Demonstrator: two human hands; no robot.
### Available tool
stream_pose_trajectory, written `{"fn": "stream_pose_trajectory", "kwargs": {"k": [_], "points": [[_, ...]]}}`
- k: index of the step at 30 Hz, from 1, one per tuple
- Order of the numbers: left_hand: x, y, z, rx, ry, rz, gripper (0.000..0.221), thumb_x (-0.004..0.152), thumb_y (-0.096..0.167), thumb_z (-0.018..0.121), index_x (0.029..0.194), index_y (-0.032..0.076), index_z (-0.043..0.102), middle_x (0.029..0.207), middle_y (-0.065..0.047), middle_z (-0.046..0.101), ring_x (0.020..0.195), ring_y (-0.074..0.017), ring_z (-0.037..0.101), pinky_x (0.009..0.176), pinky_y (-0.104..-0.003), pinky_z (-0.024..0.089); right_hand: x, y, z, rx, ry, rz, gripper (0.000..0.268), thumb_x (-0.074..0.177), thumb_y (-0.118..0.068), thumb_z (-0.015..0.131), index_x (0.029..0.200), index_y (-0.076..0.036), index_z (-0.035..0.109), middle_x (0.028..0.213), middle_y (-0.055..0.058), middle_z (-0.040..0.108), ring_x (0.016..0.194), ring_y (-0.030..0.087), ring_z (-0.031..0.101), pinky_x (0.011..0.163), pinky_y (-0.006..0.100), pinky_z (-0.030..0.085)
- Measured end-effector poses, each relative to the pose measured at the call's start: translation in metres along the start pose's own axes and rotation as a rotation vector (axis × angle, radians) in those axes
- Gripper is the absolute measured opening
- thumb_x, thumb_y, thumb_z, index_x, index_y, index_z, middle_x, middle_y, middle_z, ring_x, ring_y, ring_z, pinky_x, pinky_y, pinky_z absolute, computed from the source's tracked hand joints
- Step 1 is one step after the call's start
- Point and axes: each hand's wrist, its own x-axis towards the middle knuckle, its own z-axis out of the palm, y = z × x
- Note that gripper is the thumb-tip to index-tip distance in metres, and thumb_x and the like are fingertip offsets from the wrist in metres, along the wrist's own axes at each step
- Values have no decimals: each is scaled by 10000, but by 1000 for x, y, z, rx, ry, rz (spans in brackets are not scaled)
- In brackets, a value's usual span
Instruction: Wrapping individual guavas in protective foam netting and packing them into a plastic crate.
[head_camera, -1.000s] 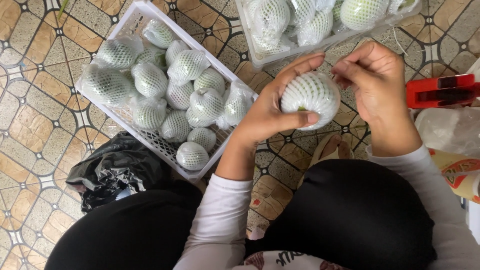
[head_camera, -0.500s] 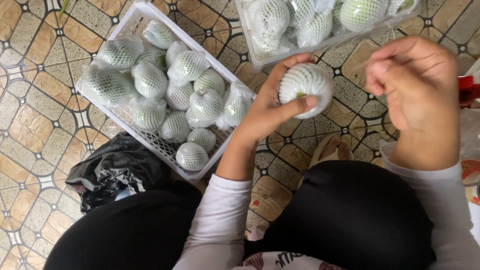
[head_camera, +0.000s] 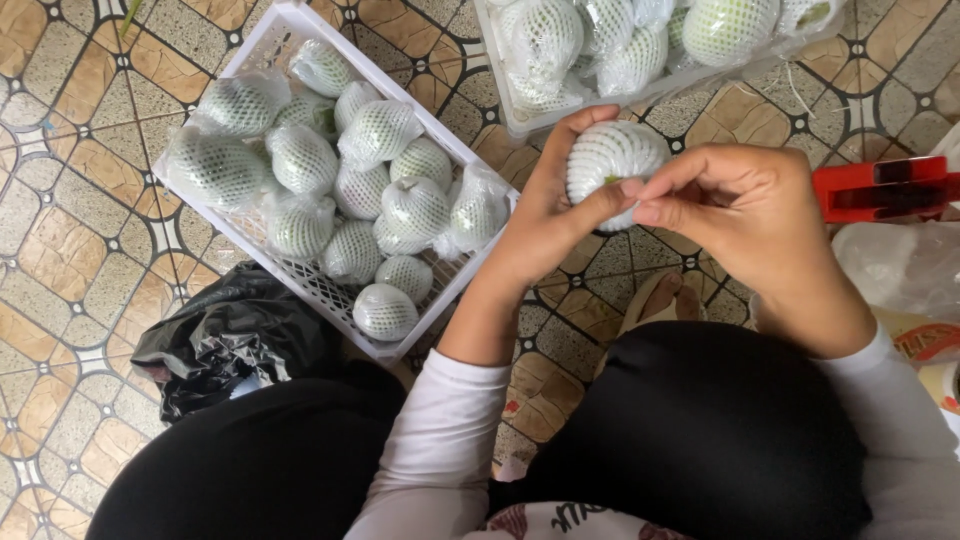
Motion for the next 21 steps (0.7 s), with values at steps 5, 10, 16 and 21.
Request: {"fn": "stream_pose_trajectory", "kwargs": {"k": [5, 10, 16, 21], "points": [[-1, -4, -2, -6, 13, 12, 628, 927, 224, 615, 1483, 107, 348, 1366, -131, 466, 1168, -230, 539, 985, -348, 527, -1, -5, 4, -86, 30, -67, 144, 903, 46, 798, 1015, 41, 707, 995, 151, 744, 873, 167, 706, 777, 222, 562], [1, -3, -2, -94, 44, -69, 736, 764, 271, 502, 1467, 101, 365, 1401, -180, 436, 1283, -320, 445, 1069, -442, 478, -2, 3, 2, -169, 48, -133, 140, 917, 38, 812, 1015, 47, 713, 942, 141, 732, 750, 144, 644, 672, 224, 508], [2, -13, 1, 83, -7, 168, 996, 851, 766, 604, 1505, 88, 279, 1449, -167, 460, 1257, -288, 579, 1079, -409, 581, 2, 7, 2, -234, 51, -152, 104, 950, 64, 795, 1009, 47, 711, 893, 132, 712, 652, 129, 560, 581, 231, 446], [-6, -11, 1, 319, 264, 222, 729, 917, 399, 742, 1473, 97, 379, 1504, -116, 487, 1432, -260, 486, 1266, -415, 412, 13, -10, 13, -285, 56, -100, 487, 1031, 93, 805, 1254, 25, 379, 867, 160, 679, 706, 198, 646, 605, 273, 457]]}}
